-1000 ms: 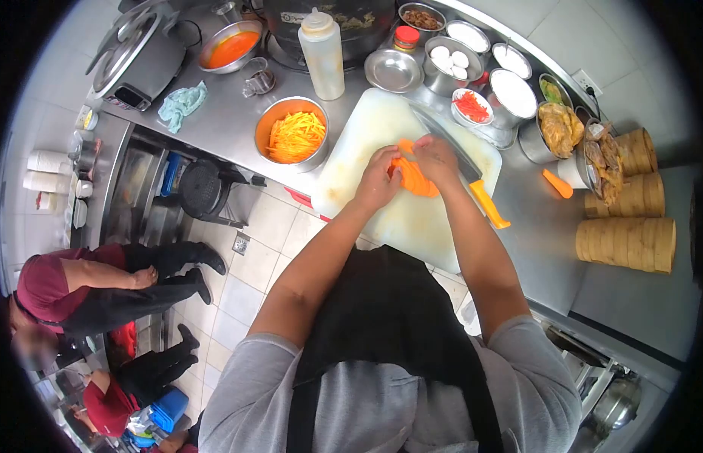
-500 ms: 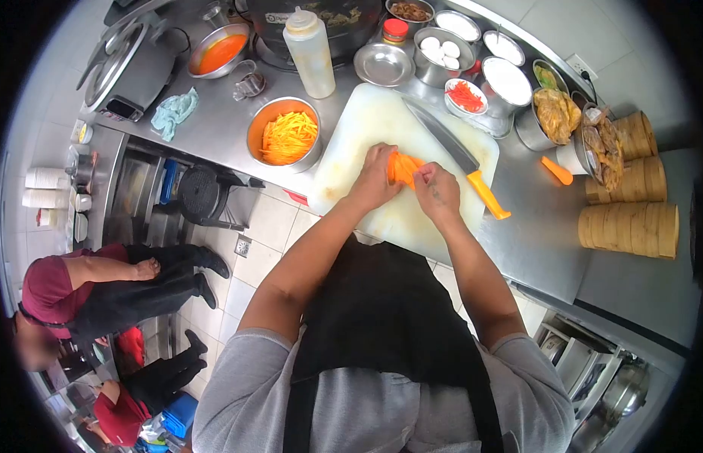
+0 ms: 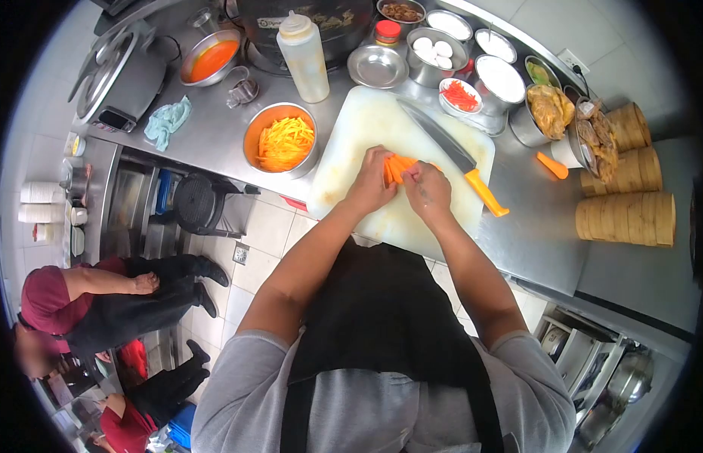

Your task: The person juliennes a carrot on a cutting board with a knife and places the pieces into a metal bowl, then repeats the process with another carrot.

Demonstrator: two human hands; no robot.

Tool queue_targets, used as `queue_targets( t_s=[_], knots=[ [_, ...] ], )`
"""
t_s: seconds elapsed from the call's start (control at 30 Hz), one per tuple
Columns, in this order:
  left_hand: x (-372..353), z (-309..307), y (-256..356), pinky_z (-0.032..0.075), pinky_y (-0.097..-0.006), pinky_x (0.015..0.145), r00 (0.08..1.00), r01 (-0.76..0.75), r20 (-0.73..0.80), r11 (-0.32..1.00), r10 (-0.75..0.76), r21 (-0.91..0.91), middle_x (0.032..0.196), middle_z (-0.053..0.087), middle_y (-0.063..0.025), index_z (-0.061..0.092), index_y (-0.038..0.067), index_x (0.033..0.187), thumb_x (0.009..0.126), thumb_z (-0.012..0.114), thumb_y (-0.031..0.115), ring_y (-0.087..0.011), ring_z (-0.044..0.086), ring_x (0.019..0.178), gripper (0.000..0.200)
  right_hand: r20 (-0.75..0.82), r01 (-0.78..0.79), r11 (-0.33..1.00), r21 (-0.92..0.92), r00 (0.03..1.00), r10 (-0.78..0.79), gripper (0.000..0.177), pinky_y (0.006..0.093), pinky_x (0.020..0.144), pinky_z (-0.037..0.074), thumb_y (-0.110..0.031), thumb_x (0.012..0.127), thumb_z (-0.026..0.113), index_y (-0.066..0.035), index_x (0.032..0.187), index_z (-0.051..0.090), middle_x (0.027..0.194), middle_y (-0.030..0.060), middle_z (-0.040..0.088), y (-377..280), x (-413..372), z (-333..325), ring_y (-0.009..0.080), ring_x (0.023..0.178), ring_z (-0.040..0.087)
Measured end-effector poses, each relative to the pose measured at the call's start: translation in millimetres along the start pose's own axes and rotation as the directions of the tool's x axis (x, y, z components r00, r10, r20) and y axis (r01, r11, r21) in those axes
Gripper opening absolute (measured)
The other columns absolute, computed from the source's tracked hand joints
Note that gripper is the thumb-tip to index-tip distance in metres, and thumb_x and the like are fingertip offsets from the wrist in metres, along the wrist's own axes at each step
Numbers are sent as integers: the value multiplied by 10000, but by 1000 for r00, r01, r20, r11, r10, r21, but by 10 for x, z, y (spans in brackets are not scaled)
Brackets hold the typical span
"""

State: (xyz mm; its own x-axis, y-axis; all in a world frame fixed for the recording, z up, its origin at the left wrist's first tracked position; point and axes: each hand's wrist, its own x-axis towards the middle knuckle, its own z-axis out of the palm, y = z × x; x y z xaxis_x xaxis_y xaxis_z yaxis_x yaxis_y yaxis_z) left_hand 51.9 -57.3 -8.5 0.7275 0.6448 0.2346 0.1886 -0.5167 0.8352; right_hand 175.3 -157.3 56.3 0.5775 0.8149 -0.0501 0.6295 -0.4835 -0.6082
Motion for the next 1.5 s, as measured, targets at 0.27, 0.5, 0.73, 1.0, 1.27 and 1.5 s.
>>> queue_targets(
  t_s=[0.27,0.5,0.73,1.0,1.27,1.5],
  knots=[
    [-8,-26,54,386,-435,1143,1000,-19,22,1000,19,-2,1414,375,-235,397,-7,1403,736,790,98,-416,376,1378,782,-26,141,963,-232,988,-151,176,426,736,535,-191,849,734,-56,956,703,903,128,687,47,-61,195,313,882,680],
    [30,-21,144,302,-475,1192,995,-99,36,983,95,156,1493,349,-201,439,12,1433,717,845,302,-379,313,1428,873,25,270,952,-142,963,-269,485,440,987,470,-75,801,706,-54,1275,606,1228,159,595,318,-10,-363,341,1185,558],
    [170,-10,176,368,-470,1143,968,-239,147,922,203,305,1420,478,-145,541,58,1384,702,861,339,-373,397,1357,804,316,546,838,0,795,-518,710,429,1153,345,-2,783,674,-58,1454,447,1463,173,474,719,228,-544,351,1349,447],
    [102,66,185,376,-464,1121,967,-233,155,945,201,228,1389,505,-158,533,42,1387,696,859,342,-355,448,1309,820,326,359,933,-26,885,-332,621,435,1020,464,11,812,689,-21,1404,505,1257,169,572,632,94,-448,369,1201,543],
    [159,146,224,357,-462,1111,963,-251,188,903,195,349,1373,583,-43,619,179,1363,672,861,465,-314,474,1295,785,338,395,919,1,864,-372,633,422,1017,464,-6,779,736,-19,1379,535,1219,173,592,703,105,-511,363,1194,551],
    [112,184,222,354,-447,1111,964,-234,198,923,179,305,1378,583,-41,609,184,1375,679,864,427,-302,479,1294,780,403,381,925,-7,847,-346,571,426,988,473,-85,803,749,-10,1340,570,1169,166,594,631,133,-585,365,1138,563]
  ],
)
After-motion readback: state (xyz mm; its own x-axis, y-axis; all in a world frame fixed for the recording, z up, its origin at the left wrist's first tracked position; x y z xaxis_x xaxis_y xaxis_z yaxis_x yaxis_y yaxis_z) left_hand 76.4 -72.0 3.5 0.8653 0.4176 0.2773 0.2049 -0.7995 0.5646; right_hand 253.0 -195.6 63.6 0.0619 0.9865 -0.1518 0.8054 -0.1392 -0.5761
